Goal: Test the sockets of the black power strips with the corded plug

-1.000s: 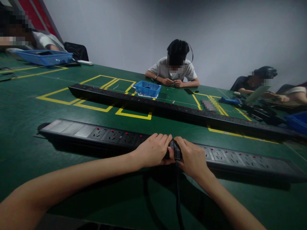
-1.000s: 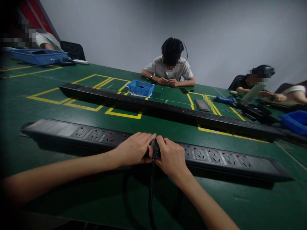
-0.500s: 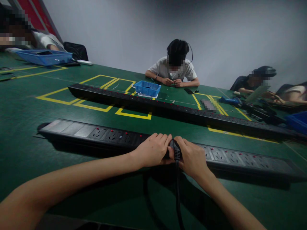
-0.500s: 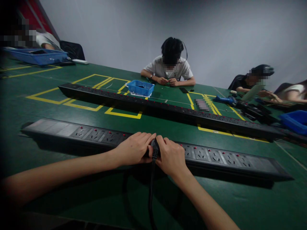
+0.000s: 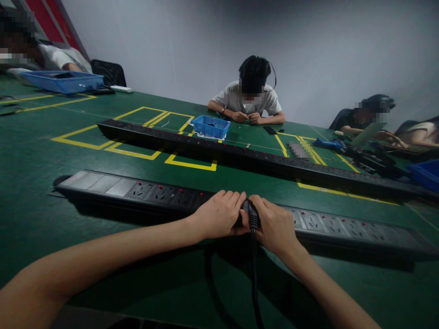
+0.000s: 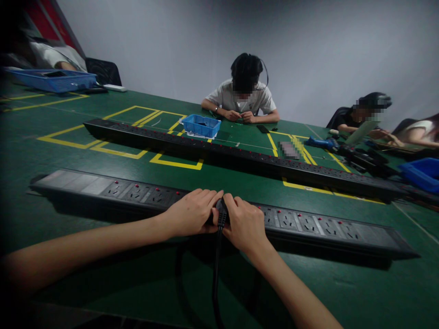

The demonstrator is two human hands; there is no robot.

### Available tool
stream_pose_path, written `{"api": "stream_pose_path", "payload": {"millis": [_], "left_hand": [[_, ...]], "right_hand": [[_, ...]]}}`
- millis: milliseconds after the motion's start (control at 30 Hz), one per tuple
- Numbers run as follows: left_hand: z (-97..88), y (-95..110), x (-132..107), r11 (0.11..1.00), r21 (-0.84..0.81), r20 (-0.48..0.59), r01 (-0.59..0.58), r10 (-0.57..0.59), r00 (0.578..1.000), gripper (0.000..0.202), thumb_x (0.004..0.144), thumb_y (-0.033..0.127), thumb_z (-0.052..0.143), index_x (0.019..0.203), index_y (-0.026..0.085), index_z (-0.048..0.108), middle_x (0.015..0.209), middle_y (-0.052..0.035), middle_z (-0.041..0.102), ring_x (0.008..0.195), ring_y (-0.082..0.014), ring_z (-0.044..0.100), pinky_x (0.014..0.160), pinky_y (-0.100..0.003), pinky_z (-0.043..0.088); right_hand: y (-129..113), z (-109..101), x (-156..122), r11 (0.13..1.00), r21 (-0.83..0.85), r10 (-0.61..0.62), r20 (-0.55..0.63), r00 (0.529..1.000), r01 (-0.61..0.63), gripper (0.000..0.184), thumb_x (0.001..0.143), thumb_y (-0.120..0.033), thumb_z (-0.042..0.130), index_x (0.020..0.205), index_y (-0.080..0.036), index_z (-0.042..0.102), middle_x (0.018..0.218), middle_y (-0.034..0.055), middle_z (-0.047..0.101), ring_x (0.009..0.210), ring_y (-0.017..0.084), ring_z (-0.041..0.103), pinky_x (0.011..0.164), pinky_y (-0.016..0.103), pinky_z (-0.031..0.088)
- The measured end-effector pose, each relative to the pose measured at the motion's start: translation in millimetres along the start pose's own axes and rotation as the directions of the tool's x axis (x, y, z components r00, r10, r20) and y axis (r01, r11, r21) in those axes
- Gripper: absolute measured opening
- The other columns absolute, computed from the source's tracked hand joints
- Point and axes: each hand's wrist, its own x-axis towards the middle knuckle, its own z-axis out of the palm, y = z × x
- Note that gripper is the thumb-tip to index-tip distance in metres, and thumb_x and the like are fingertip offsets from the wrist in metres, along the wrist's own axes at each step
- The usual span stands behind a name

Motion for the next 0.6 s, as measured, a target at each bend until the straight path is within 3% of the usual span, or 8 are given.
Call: {"api": "stream_pose_path", "payload": {"millis": [600], "left_hand": [[0.0, 1.2, 0.6, 1.0, 0.013, 0.003, -0.001, 0.001, 1.0, 0.061, 0.081, 0.052, 0.036, 0.117, 0.002, 0.044, 0.11, -0.0183, 0.052, 0.097, -0.0277, 0.05, 0.079, -0.037, 0.037]], "right_hand": [[1.2, 2.9, -1.3, 1.0, -0.007, -0.002, 0.005, 1.0, 0.002, 0.026, 0.08, -0.035, 0.045, 0.098, -0.018, 0.052, 0.08, 0.0033, 0.06, 0.066, 0.016, 0.052, 0.054, 0.025, 0.024]]}}
